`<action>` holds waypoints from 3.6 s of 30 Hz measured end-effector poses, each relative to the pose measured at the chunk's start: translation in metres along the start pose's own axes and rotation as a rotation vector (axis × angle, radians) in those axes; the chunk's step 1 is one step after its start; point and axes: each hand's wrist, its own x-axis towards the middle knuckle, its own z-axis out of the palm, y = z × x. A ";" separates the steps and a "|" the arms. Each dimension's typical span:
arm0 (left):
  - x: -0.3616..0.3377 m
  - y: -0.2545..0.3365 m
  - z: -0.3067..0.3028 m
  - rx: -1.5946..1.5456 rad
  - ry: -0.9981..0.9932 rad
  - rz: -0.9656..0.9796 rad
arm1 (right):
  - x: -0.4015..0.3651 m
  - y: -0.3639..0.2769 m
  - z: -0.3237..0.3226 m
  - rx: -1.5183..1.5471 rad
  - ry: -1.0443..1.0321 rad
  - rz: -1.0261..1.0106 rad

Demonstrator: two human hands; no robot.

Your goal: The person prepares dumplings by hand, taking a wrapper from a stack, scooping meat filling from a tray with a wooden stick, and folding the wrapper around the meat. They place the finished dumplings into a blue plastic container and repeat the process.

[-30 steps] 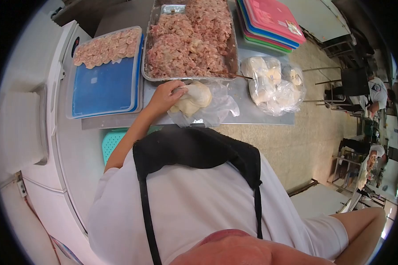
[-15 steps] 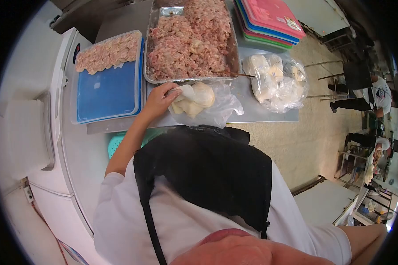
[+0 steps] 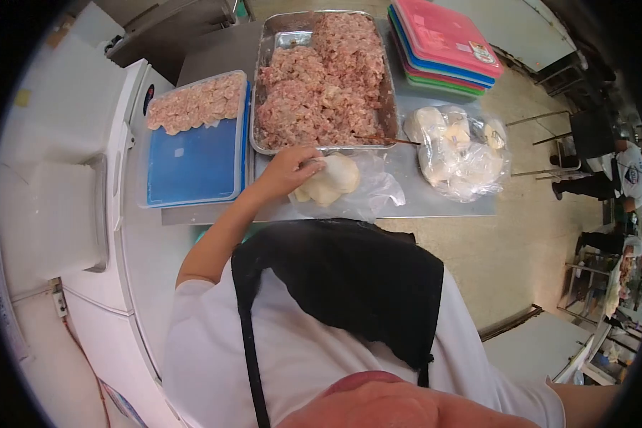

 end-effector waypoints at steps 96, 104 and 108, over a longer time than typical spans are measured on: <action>0.133 0.018 0.013 -1.650 0.979 -0.181 | 0.117 0.032 0.000 0.053 -0.153 -0.500; 0.115 0.052 0.002 -0.842 0.590 -0.153 | 0.127 0.055 -0.018 0.704 -0.617 0.030; 0.115 0.039 -0.003 -0.541 0.572 -0.112 | 0.129 0.048 -0.031 0.721 -0.706 -0.042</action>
